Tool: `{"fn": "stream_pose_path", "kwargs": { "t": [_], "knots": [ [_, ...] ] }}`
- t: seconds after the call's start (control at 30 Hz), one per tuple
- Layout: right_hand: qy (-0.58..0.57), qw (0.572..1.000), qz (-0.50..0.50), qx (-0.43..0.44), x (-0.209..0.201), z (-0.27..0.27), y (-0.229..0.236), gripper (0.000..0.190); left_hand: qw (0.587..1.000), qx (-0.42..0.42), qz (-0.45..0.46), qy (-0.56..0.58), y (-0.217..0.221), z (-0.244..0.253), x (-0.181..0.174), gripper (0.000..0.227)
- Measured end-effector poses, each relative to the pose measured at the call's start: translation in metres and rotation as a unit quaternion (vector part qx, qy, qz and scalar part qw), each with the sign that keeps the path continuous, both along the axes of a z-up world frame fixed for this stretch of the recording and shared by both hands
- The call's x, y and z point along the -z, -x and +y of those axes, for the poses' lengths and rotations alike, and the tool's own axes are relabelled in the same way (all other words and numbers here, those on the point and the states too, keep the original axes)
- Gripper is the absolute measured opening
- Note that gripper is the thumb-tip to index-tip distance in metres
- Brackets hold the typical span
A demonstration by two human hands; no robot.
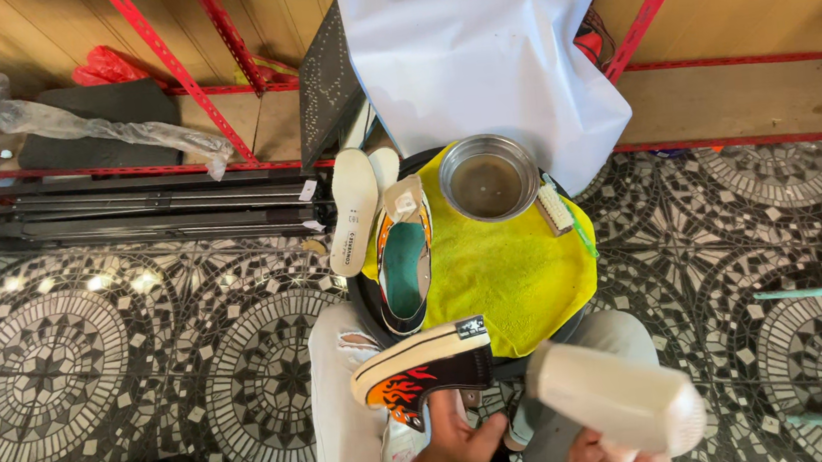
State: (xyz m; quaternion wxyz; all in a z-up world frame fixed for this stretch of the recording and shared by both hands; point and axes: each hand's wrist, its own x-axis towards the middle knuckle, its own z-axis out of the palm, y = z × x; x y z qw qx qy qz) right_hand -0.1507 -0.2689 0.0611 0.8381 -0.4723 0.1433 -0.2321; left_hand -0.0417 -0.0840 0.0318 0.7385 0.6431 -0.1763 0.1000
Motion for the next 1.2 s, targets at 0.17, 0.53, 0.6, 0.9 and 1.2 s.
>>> {"fn": "stream_pose_path", "kwargs": {
  "t": [0.17, 0.53, 0.6, 0.9, 1.2],
  "knots": [
    [-0.076, 0.965, -0.122, -0.218, 0.000, -0.047, -0.002, 0.019, 0.974, -0.113, 0.094, 0.175, -0.005, 0.015, -0.055, 0.062],
    [-0.243, 0.901, -0.237, -0.269, 0.046, -0.065, 0.000, 0.045, 0.832, 0.052, 0.380, 0.401, -0.056, 0.010, -0.137, 0.062],
    [-0.220, 0.901, -0.231, -0.295, 0.024, -0.051, 0.001, 0.033, 0.831, 0.075, 0.360, 0.417, -0.068, 0.006, -0.131, 0.069],
    [0.030, 0.990, 0.083, 0.110, -0.014, 0.024, -0.026, 0.015, 0.644, -0.059, 0.487, 0.588, -0.117, -0.025, -0.014, 0.048],
    [0.129, 0.958, 0.251, 0.048, 0.033, 0.011, -0.042, 0.018, 0.626, -0.134, 0.470, 0.607, -0.102, -0.010, 0.027, 0.049]
  ]
}}
